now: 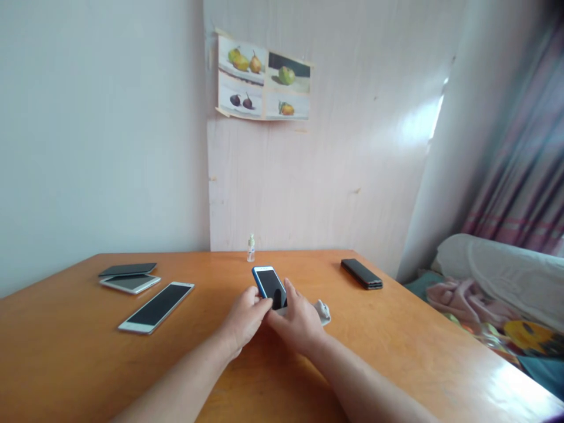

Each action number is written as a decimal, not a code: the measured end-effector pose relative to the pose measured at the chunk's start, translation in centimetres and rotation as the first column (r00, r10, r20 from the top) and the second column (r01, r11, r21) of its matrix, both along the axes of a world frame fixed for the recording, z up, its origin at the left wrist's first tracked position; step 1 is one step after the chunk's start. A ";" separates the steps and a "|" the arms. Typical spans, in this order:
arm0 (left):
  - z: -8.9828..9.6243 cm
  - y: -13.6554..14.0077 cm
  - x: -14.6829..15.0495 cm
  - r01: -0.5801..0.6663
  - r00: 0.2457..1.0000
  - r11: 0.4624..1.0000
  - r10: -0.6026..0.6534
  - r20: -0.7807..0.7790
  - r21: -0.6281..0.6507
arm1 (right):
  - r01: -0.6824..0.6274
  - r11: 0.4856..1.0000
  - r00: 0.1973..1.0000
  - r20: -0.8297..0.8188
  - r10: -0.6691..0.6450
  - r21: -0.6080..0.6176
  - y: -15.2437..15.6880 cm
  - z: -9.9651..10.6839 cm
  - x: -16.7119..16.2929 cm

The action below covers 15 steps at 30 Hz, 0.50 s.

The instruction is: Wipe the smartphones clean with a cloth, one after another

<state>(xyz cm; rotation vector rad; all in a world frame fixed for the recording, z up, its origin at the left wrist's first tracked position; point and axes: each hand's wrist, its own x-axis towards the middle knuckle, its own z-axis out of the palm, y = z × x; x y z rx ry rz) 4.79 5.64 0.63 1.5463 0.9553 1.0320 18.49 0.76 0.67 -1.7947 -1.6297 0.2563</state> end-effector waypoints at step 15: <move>-2.2 0.7 0.4 0.098 0.945 0.956 -0.002 -0.326 0.278 | 0.095 0.996 0.669 -0.741 -0.064 -0.001 0.5 4.5 5.5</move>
